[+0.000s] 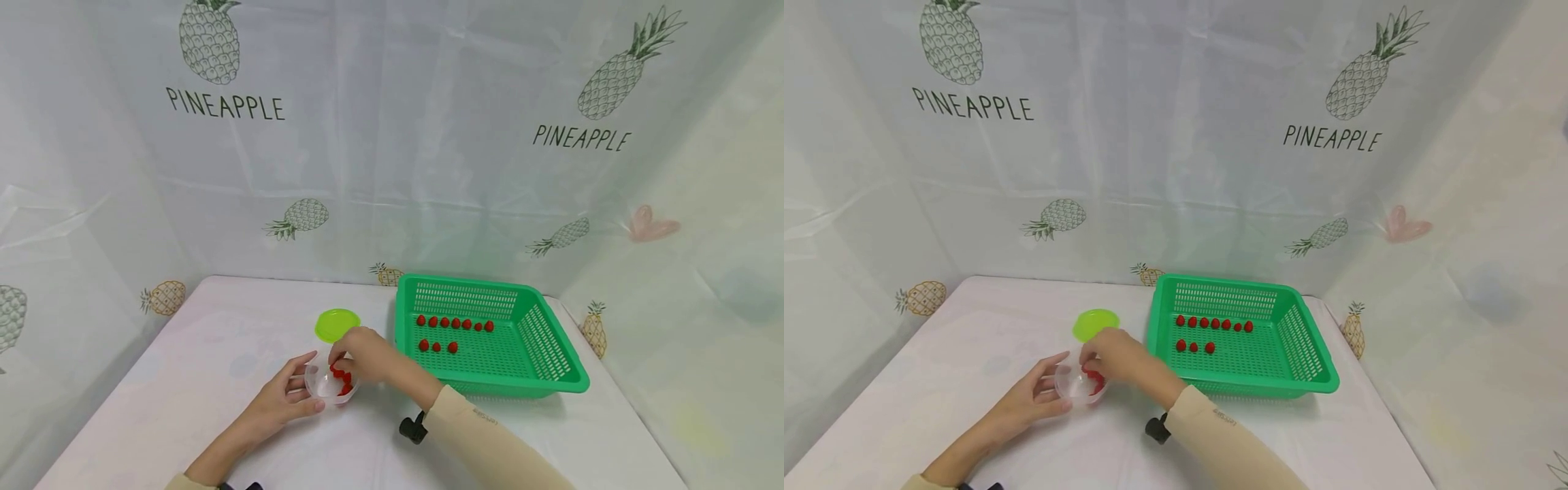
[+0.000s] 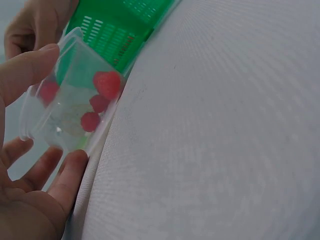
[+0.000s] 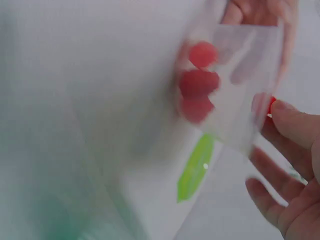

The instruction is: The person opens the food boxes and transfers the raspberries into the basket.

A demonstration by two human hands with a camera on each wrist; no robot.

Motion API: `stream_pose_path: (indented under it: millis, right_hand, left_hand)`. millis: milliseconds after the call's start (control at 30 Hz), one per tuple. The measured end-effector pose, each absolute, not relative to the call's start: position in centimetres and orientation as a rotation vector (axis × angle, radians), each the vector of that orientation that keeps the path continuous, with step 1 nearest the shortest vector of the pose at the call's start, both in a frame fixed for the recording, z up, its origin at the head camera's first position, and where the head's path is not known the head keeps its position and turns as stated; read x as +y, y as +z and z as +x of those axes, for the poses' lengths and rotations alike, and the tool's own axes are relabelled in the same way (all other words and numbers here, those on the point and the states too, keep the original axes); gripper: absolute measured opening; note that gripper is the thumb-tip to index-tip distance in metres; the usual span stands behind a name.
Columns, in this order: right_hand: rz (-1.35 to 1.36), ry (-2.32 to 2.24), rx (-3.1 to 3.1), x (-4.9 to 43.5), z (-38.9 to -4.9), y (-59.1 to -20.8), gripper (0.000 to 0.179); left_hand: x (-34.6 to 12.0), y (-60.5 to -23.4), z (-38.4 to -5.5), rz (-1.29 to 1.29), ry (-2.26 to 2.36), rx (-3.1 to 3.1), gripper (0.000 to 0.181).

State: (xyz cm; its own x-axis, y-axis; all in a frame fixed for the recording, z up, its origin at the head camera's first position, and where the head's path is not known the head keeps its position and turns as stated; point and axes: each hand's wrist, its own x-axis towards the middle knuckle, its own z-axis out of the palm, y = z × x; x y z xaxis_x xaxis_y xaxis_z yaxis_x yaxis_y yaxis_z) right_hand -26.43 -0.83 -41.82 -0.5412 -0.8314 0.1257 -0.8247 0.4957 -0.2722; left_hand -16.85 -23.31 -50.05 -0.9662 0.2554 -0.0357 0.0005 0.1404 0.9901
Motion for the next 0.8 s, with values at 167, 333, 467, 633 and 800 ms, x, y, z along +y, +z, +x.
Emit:
stream_pose_path:
  millis: [167,333,467,633,800]
  right_hand:
    - [-1.461,-0.674,2.617,1.1,-26.6,-40.2,0.01]
    - [-1.431,-0.806,2.577,3.4,-27.0,-38.4,0.012]
    - [-1.398,-0.865,2.621,6.1,-27.5,-37.3,0.012]
    - [-1.325,-0.852,2.718,10.3,-28.4,-36.7,0.013]
    - [-1.249,-0.818,2.795,14.2,-29.3,-36.9,0.013]
  left_hand:
    - [-23.3,-50.0,-16.9,0.22,1.908,2.24,0.093]
    - [-23.2,-50.1,-16.9,0.207,1.907,2.254,0.094]
    - [-23.1,-50.2,-17.0,0.219,1.913,2.248,0.094]
    - [-23.1,-50.2,-17.0,0.22,1.908,2.259,0.093]
    - [-23.2,-50.2,-17.0,0.22,1.912,2.256,0.093]
